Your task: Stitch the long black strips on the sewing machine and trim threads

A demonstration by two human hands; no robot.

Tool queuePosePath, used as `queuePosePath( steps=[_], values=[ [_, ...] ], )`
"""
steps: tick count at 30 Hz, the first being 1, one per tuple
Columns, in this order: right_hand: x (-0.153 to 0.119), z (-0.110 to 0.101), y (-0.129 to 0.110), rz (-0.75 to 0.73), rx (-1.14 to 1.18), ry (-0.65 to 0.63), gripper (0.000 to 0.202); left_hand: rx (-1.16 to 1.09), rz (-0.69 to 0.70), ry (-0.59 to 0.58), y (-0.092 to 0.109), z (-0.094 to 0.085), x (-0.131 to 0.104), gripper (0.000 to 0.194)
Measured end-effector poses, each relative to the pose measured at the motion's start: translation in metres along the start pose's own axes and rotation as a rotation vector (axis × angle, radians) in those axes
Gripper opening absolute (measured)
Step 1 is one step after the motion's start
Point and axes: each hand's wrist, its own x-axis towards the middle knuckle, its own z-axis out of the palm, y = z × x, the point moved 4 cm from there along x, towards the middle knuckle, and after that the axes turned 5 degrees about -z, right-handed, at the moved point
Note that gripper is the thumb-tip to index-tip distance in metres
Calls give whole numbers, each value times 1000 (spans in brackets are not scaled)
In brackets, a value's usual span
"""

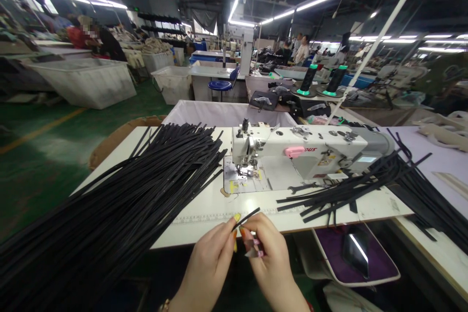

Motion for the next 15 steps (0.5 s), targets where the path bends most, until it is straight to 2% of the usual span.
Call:
queuePosePath(
  steps=[5, 9, 11, 13, 15],
  values=[
    [-5, -4, -6, -82, -53, 3, 14, -72, -164, -3, -3, -4, 3, 28],
    [-9, -3, -10, -209, -143, 41, 20, -141, -182, -111, 6, 1, 9, 28],
    [-9, 3, -8, -229, -95, 51, 22, -145, -181, -144, 9, 4, 10, 29],
    [-7, 7, -1, -144, 35, 87, 17, -116, -180, -142, 6, 7, 9, 28],
    [-5, 8, 9, 19, 210, 124, 12, -52, -163, -116, -4, 6, 8, 26]
  ],
)
